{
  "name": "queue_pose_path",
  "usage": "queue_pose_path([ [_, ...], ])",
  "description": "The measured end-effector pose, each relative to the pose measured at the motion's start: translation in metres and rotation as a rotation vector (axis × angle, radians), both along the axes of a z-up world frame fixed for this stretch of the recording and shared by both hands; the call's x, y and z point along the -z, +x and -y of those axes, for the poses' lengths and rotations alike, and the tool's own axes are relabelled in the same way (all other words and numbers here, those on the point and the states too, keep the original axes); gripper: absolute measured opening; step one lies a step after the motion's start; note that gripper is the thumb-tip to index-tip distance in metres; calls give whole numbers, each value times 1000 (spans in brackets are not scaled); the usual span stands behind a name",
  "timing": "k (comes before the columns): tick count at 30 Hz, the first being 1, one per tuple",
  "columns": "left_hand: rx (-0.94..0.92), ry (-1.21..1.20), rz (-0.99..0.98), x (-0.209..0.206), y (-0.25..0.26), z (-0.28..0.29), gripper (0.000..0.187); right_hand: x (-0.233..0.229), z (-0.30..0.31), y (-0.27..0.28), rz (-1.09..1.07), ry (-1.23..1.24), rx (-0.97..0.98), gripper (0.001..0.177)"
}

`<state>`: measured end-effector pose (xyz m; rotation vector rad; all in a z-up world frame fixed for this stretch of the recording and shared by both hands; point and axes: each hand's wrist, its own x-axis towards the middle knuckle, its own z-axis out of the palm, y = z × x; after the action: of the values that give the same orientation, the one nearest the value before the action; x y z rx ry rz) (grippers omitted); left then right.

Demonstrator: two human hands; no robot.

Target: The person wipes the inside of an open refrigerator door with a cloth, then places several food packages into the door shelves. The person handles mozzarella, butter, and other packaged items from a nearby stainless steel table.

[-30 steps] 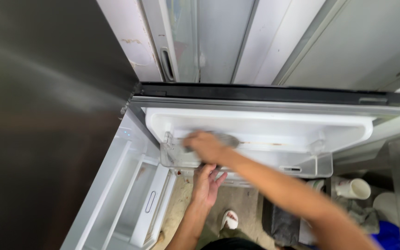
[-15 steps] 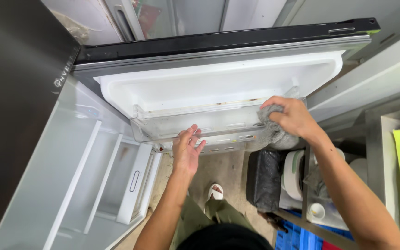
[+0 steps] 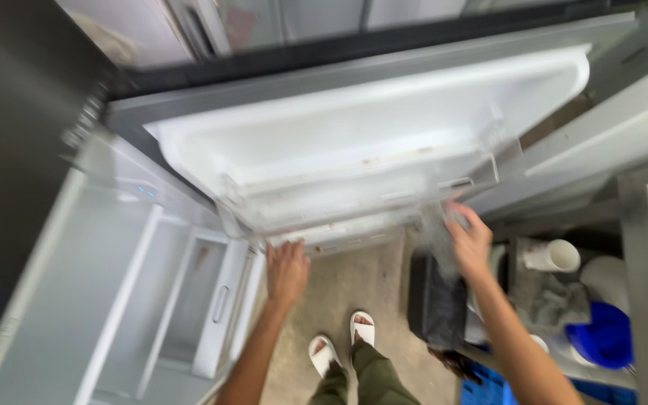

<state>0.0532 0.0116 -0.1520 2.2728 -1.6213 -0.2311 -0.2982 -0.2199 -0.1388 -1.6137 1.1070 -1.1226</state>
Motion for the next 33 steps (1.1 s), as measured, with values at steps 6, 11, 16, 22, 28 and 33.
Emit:
queue_pose_path([
  [6, -41, -176, -27, 31, 9, 10, 19, 39, -61, 162, -764, -653, -72, 25],
  [11, -99, -31, 73, 44, 16, 13, 13, 14, -112, 233, -803, -459, -656, 21],
  [16, -61, -53, 96, 37, 16, 6, 21, -25, 7, 116, -847, 248, -788, 43],
  [22, -66, -80, -14, 27, 15, 5, 17, 50, 102, 61, -1312, -680, -31, 69],
  [28, -53, -214, -24, 24, 13, 9, 16, 172, 44, 210, -704, -803, -79, 50],
  [33, -88, -199, -38, 19, 5, 7, 16, 135, -9, 262, -1061, -378, -680, 39],
])
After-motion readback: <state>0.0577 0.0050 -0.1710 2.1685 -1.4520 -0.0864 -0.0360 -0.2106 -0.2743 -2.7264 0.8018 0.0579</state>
